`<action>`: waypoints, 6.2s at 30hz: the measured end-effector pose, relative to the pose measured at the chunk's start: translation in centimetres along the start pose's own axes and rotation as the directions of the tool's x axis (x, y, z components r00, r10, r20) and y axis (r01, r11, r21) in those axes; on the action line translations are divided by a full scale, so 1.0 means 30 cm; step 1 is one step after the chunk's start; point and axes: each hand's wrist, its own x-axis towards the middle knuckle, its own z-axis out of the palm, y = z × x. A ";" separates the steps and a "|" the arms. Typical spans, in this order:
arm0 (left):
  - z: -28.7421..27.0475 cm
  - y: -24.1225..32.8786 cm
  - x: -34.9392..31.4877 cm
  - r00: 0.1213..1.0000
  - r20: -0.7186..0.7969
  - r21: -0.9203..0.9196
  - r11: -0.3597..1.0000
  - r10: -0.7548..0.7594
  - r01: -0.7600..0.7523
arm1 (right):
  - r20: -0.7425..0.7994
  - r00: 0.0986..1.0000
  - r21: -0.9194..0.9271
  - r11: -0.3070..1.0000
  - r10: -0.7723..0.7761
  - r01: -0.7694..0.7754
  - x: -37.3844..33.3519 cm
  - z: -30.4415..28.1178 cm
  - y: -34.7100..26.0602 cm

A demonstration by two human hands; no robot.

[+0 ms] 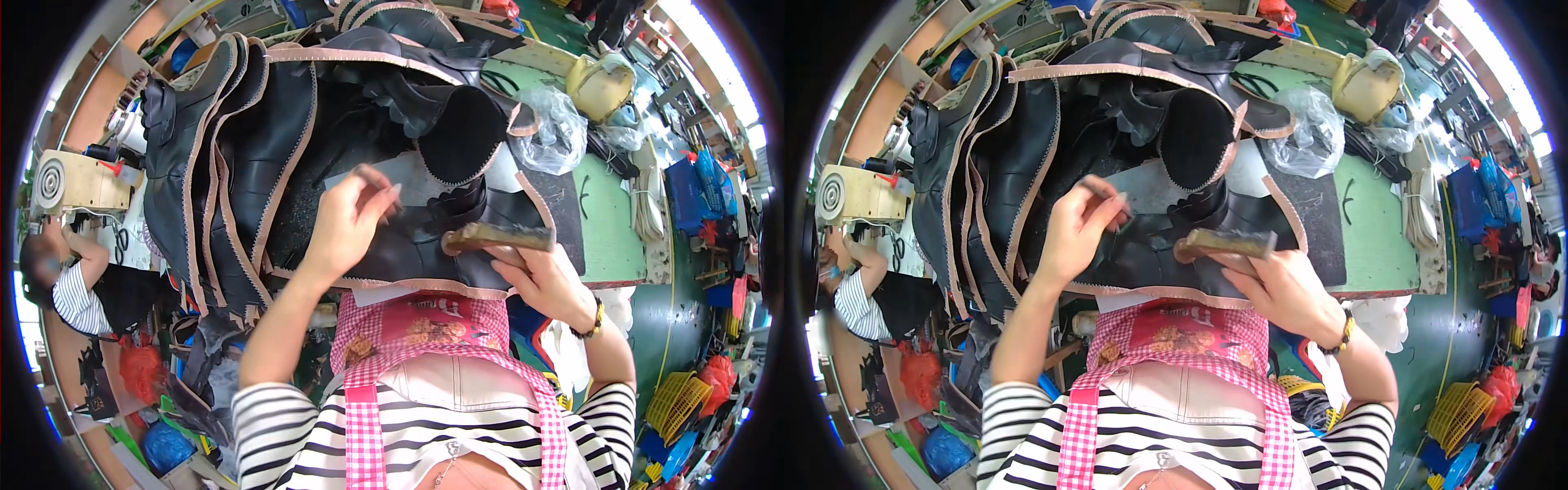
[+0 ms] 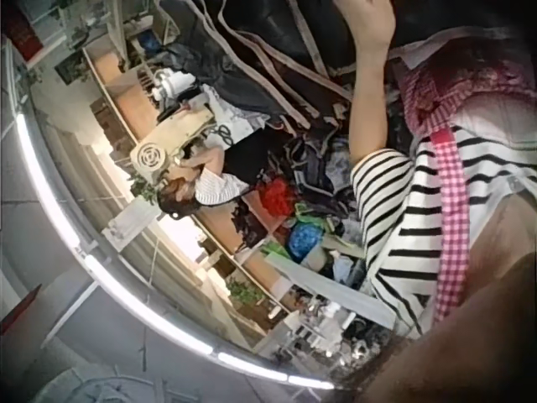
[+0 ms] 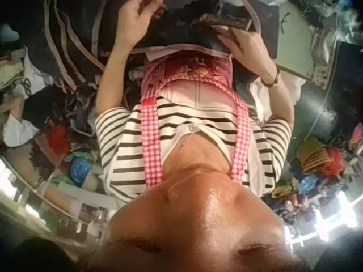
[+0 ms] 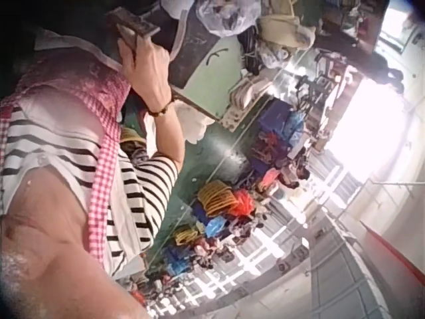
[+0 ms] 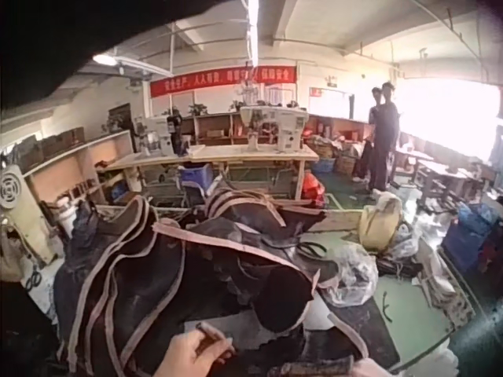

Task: The person uses a hammer and a small metal tool to tap and secure parts of black leather shoe uppers on a workbench. They repeatedly pick up individual uppers, position the tool, and strike it with the hammer, then place the treated pieces into a plastic bag. The person also handles a small metal component and attaches it to a shoe upper.

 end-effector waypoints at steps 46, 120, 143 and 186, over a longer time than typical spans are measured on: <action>0.179 -0.135 -0.086 0.962 -0.272 0.149 0.989 0.017 0.024 | 0.008 0.996 0.018 0.996 -0.089 0.089 0.202 -0.198 -0.140; -1.083 0.366 0.253 0.944 -0.163 0.651 0.750 0.286 -0.115 | 0.005 0.870 0.931 0.315 0.493 -0.184 0.048 0.076 0.257; 0.097 0.307 0.906 0.718 0.641 0.649 0.309 0.271 -0.696 | -0.089 0.787 0.940 0.312 0.610 -0.135 0.052 0.088 0.242; 0.060 -0.168 -0.211 0.951 -0.238 -0.150 0.975 -0.199 0.166 | 0.304 0.950 -0.104 0.994 0.069 -0.039 0.137 0.066 -0.037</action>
